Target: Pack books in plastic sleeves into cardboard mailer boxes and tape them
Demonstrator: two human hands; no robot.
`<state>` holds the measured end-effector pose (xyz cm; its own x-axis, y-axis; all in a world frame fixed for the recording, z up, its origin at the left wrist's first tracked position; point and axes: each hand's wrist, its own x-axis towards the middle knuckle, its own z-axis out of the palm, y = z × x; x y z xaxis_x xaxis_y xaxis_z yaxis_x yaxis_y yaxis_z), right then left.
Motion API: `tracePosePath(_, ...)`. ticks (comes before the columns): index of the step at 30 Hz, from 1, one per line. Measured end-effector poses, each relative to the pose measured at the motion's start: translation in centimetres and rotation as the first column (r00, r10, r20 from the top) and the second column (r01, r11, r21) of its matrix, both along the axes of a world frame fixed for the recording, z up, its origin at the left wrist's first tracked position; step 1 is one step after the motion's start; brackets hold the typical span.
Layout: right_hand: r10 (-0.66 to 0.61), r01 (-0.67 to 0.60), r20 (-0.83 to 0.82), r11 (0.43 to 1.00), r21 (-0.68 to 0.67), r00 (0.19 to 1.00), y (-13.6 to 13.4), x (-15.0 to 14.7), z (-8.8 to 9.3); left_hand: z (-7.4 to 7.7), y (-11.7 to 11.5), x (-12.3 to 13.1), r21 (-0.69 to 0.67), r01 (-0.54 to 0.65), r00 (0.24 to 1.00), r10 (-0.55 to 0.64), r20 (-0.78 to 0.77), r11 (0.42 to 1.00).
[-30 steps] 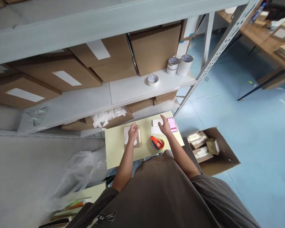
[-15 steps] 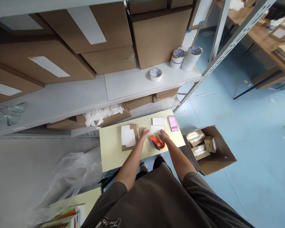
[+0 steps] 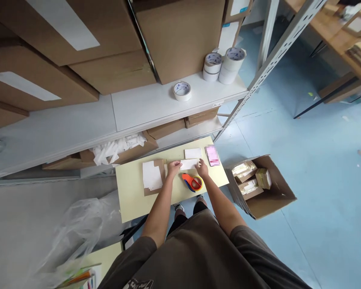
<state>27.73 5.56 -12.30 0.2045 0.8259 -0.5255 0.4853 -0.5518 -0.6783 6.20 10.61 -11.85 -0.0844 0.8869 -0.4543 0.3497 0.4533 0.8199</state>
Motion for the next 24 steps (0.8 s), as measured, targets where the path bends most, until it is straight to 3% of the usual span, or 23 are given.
tracePosePath(4,-0.151,0.158,-0.066,0.982,0.107,0.986,3.2,1.3,0.4,1.1,3.3,0.7,0.066,-0.043,0.992,0.035,0.118,0.997)
tracePosePath(7,-0.137,0.128,0.075,0.985,0.117,0.988,6.1,2.9,0.3,0.9,6.0,3.3,0.032,-0.089,0.993,0.087,0.081,0.995)
tracePosePath(9,-0.062,0.050,0.172,0.996,0.074,0.983,7.4,4.0,-0.1,0.3,7.0,4.9,-0.003,-0.084,0.996,0.084,-0.020,0.996)
tracePosePath(16,0.217,-0.204,0.314,0.976,-0.075,0.924,6.7,4.5,-1.0,-0.6,5.8,6.5,0.012,0.041,0.951,-0.035,-0.306,0.999)
tracePosePath(24,0.141,-0.128,0.312,0.990,-0.062,0.940,5.4,3.0,-0.1,0.9,4.8,6.2,0.021,0.026,0.877,-0.012,-0.480,0.999)
